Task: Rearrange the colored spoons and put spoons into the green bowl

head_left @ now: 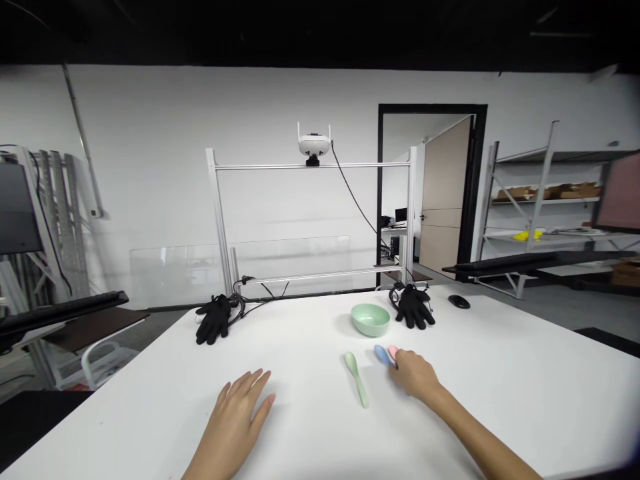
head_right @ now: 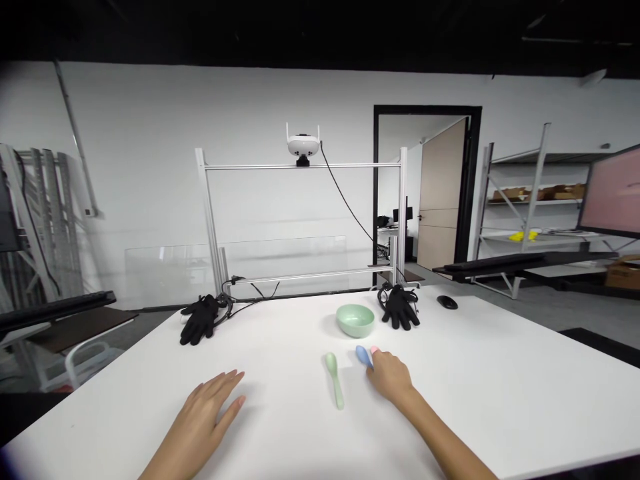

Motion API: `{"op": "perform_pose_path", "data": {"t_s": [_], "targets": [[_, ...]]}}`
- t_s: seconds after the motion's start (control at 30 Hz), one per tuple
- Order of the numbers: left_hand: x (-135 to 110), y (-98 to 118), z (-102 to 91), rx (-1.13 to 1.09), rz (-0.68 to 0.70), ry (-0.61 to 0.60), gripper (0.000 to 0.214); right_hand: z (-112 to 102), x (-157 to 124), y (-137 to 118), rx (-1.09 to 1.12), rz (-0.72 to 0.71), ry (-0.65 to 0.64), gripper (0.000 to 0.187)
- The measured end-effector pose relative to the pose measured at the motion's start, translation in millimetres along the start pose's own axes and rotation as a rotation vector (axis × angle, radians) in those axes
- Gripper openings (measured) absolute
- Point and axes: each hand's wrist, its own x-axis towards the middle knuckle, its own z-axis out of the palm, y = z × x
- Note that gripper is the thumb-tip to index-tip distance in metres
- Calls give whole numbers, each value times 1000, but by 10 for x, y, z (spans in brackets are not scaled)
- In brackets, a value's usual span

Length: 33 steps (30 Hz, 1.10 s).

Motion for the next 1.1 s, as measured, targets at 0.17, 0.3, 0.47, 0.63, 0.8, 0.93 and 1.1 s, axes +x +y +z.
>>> {"op": "perform_pose_path", "data": {"t_s": [0.17,0.3,0.47,0.63,0.8,0.93,1.1], "targets": [[13,-25,34,-21,9,30,54,-232,71,275,45,88,41,37],[26,-13,29,-28,18,51,53,-297,188,602,-35,164,73,29],[42,6,31,-37,17,51,54,-148,267,866,-75,199,48,27],[47,4,52,-32,14,38,54,25,273,957,-60,212,36,25],[36,-24,81,-32,23,52,54,85,260,989,-57,217,22,24],[26,-18,71,-34,17,43,54,61,234,986,-33,230,9,27],[33,53,0,-41,20,32,53,-28,154,932,-23,225,32,40]]}}
